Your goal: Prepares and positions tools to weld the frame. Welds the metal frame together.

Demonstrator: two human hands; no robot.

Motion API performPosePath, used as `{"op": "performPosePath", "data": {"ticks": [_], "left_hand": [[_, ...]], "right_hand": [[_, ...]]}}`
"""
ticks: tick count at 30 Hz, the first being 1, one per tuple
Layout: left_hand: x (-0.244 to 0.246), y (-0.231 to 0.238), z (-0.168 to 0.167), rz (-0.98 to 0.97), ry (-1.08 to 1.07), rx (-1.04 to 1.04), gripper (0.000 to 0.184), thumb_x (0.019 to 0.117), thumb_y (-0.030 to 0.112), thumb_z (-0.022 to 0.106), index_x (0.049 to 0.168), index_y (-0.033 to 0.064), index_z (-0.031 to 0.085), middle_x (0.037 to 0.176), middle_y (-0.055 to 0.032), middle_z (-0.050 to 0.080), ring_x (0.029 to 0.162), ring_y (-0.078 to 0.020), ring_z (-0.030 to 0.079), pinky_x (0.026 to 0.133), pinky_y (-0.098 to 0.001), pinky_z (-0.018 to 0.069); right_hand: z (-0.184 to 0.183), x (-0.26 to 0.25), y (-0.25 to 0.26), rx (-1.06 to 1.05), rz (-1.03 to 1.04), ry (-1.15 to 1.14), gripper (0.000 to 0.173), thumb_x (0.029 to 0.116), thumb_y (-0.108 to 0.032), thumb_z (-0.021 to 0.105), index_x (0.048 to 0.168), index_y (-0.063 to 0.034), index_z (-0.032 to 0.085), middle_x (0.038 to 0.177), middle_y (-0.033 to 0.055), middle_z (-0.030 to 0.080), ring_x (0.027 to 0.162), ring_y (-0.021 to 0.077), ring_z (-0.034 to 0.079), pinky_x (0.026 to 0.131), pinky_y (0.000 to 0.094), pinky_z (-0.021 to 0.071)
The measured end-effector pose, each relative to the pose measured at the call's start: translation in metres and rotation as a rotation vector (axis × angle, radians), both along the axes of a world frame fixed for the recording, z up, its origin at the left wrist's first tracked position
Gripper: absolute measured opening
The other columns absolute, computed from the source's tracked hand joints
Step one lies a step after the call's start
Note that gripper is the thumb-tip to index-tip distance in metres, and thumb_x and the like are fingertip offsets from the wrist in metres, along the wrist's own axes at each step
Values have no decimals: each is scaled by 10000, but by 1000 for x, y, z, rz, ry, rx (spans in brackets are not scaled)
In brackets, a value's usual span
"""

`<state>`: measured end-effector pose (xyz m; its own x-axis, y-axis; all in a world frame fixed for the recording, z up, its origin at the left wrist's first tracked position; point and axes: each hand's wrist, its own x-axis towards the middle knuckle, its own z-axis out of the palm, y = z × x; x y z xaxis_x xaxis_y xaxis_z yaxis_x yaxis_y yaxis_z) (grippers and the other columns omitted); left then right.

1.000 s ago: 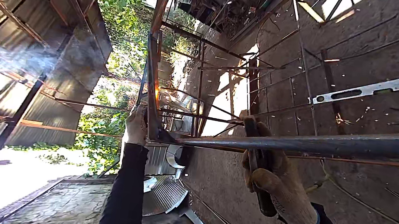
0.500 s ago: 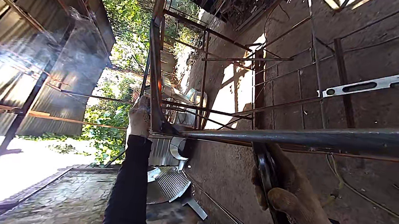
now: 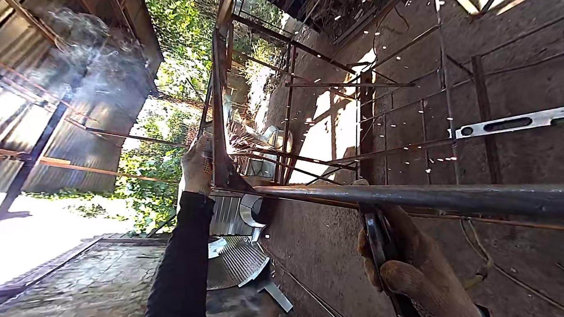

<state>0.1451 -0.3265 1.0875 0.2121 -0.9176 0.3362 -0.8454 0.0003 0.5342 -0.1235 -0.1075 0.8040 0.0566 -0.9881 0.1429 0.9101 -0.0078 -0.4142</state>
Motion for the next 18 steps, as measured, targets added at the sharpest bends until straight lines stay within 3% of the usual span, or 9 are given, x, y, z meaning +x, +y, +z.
{"op": "performPosePath", "data": {"ticks": [4,9,12,15,18], "left_hand": [[-1,-2,0,-20,-5,16,379,1069,440,519,1257,147,669,992,-27,706,803,-118,663,705,-344,587],[0,-2,0,16,-62,19,406,1044,509,541,1181,162,701,889,-26,696,699,-123,641,614,-340,569],[5,-5,2,0,-91,23,390,1065,463,522,1219,154,702,956,-28,708,759,-114,653,678,-342,578],[-1,-3,1,0,-40,3,391,1042,492,551,1154,156,715,894,-4,709,726,-97,659,644,-321,582],[1,-4,2,23,-38,4,421,1036,518,551,1181,155,707,889,-19,695,704,-112,643,626,-331,570]], "right_hand": [[2,-4,2,-5,-28,76,1078,744,-506,847,1623,-168,321,1074,90,691,666,192,664,514,345,601],[0,-7,-2,-20,26,-15,1075,753,-516,847,1628,-191,314,1009,99,684,621,181,646,483,318,582],[1,-8,-3,-18,-2,30,1085,740,-515,858,1624,-182,324,1029,86,690,640,173,656,496,316,592],[4,-9,-1,-13,-25,74,1057,734,-457,853,1618,-180,343,1028,75,692,672,166,662,524,313,597],[5,-10,-1,2,-30,97,1059,722,-480,855,1611,-191,358,1036,62,699,676,159,665,529,311,598]]}}
